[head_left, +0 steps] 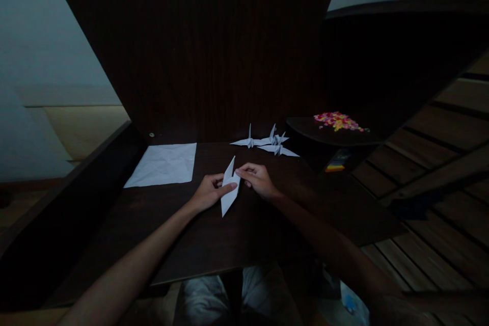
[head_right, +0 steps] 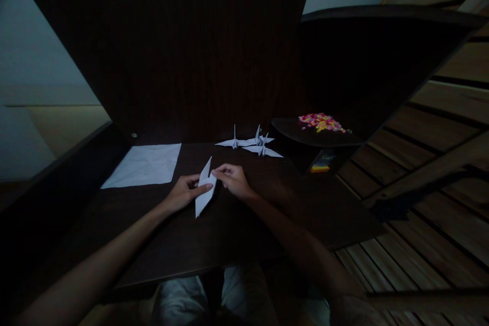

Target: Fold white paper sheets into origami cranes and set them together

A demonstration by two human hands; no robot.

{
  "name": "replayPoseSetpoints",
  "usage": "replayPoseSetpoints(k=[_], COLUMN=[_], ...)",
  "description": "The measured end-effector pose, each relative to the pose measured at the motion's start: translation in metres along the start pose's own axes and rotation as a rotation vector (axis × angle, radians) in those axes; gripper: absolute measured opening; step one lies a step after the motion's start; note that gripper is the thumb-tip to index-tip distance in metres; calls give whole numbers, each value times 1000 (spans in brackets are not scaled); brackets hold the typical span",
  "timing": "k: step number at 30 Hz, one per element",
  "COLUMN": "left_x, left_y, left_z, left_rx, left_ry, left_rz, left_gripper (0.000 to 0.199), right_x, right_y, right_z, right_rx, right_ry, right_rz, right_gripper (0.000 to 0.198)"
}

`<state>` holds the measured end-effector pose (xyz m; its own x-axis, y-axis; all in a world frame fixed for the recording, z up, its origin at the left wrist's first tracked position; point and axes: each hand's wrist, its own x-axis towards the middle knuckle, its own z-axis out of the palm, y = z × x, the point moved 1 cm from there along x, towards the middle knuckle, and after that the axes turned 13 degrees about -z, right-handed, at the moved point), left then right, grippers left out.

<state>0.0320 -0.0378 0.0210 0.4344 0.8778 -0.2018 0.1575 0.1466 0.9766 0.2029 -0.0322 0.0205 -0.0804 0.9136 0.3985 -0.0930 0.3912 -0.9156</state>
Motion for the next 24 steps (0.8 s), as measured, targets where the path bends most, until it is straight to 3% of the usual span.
replayPoseSetpoints(k=[9,24], left_x=[-1,-2], left_y=[2,4], left_z=[-1,-2], left_rx=[59,72], left_ry=[85,46], left_rz=[55,47], left_gripper=[38,38], right_x=[-3,-5], right_y=[-3,-8], right_z=[4,2], right_rx=[-34,-168], right_ry=[-112,-191], right_rz=[29,-72], right_gripper=[31,41])
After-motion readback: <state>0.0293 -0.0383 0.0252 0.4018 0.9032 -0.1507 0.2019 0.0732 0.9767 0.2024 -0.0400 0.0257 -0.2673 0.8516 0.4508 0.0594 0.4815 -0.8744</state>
